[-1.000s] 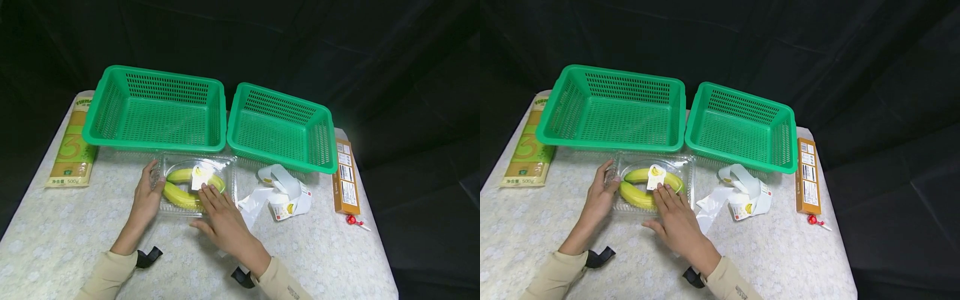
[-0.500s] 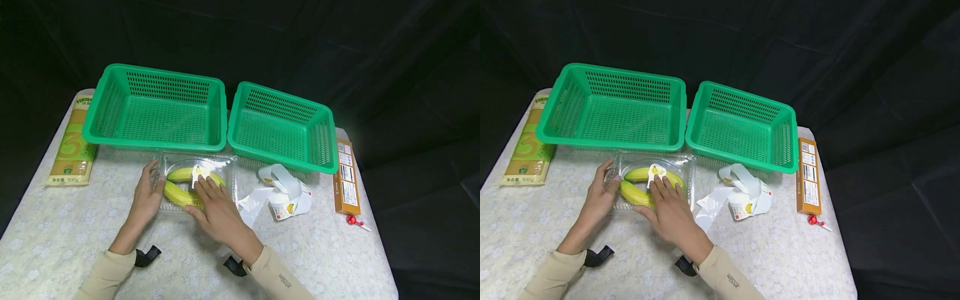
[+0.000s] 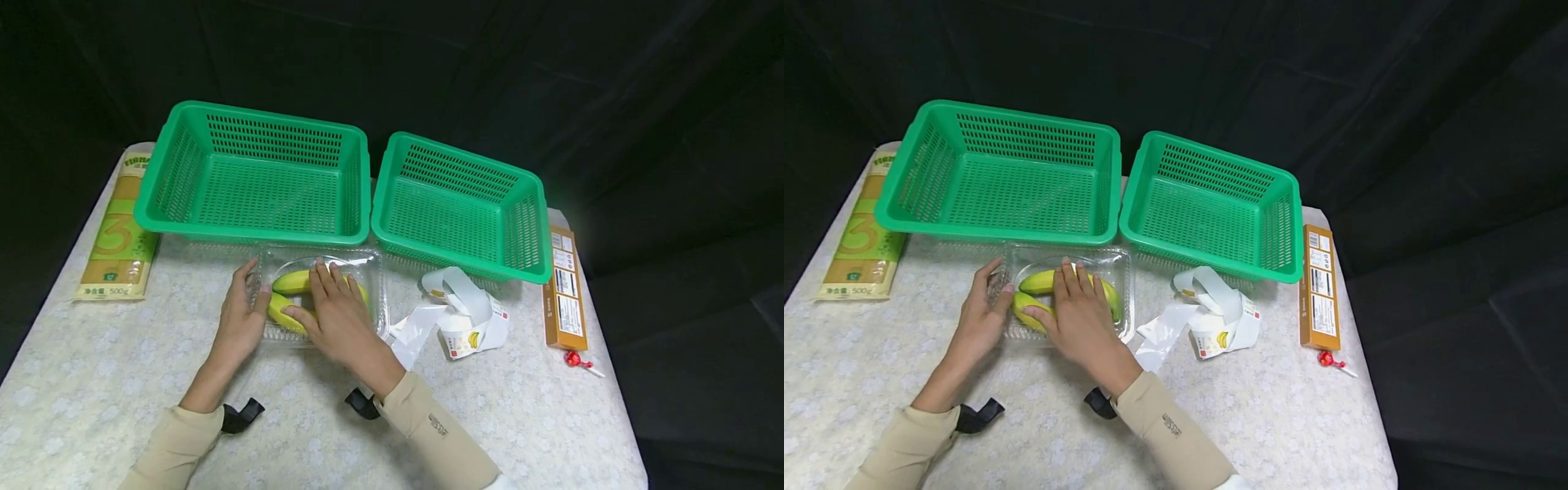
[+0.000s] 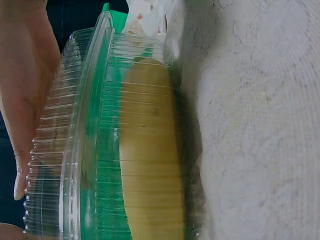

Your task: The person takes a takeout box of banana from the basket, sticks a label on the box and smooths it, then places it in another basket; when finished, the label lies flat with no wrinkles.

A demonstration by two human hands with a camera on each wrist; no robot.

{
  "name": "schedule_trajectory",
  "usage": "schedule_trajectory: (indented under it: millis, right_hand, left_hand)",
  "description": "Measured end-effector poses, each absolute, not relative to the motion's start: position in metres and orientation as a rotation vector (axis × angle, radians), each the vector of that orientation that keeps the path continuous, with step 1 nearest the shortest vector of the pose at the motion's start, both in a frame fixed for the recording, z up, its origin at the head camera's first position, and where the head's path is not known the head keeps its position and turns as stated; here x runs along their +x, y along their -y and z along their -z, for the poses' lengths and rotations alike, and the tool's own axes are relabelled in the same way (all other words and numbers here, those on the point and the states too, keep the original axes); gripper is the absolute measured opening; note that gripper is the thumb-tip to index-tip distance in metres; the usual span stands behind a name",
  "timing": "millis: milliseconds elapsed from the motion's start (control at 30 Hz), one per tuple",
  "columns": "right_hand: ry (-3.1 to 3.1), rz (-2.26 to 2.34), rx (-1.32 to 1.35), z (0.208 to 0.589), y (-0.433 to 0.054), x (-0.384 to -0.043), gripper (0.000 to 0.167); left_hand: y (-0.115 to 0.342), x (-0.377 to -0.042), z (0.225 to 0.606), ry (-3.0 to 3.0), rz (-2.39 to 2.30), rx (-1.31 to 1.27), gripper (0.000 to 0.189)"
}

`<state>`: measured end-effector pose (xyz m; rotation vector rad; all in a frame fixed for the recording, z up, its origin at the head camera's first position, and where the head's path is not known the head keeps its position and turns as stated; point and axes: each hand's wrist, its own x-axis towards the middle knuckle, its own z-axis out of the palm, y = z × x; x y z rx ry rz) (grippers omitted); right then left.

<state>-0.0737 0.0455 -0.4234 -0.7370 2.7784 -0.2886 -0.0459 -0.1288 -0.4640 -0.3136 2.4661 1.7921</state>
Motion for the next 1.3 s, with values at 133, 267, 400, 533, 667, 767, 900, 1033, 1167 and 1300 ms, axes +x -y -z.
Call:
schedule_trajectory:
  millis: [133,267,400,533,667,767,900,1033,1167,1300]
  right_hand:
    - [-2.789,0.277,-0.745,0.426,-0.046,-0.073,0.082]
    - [-2.815,0.256,-0.752,0.43,-0.048,-0.068,0.081]
    - [-2.833,0.236,-0.761,0.431,-0.051,-0.059,0.081]
    - [-2.854,0.166,-0.803,0.433,-0.056,-0.044,0.083]
    - [-2.871,0.13,-0.834,0.431,-0.061,-0.029,0.084]
    - [-2.868,0.151,-0.835,0.427,-0.063,-0.02,0.084]
    - [-2.856,0.184,-0.842,0.423,-0.066,-0.014,0.085]
    - [-2.861,0.196,-0.864,0.422,-0.066,-0.012,0.085]
    - [-2.875,0.211,-0.868,0.421,-0.063,-0.016,0.084]
    - [-2.877,0.188,-0.876,0.421,-0.056,-0.025,0.083]
  left_hand:
    - [0.127,-0.045,0.464,-2.449,-1.825,-0.34,0.06]
    - [0.123,-0.043,0.464,-2.417,-1.9,-0.407,0.059]
    - [0.119,-0.043,0.465,-2.437,-1.934,-0.461,0.057]
    - [0.116,-0.043,0.467,-2.458,-1.933,-0.483,0.056]
    - [0.115,-0.044,0.467,-2.473,-1.918,-0.496,0.055]
    - [0.115,-0.044,0.467,-2.485,-1.917,-0.503,0.055]
    - [0.115,-0.043,0.467,-2.488,-1.922,-0.494,0.055]
    - [0.116,-0.044,0.468,-2.501,-1.908,-0.476,0.055]
    - [0.117,-0.045,0.467,-2.538,-1.862,-0.426,0.056]
    - [0.118,-0.045,0.467,-2.556,-1.829,-0.407,0.056]
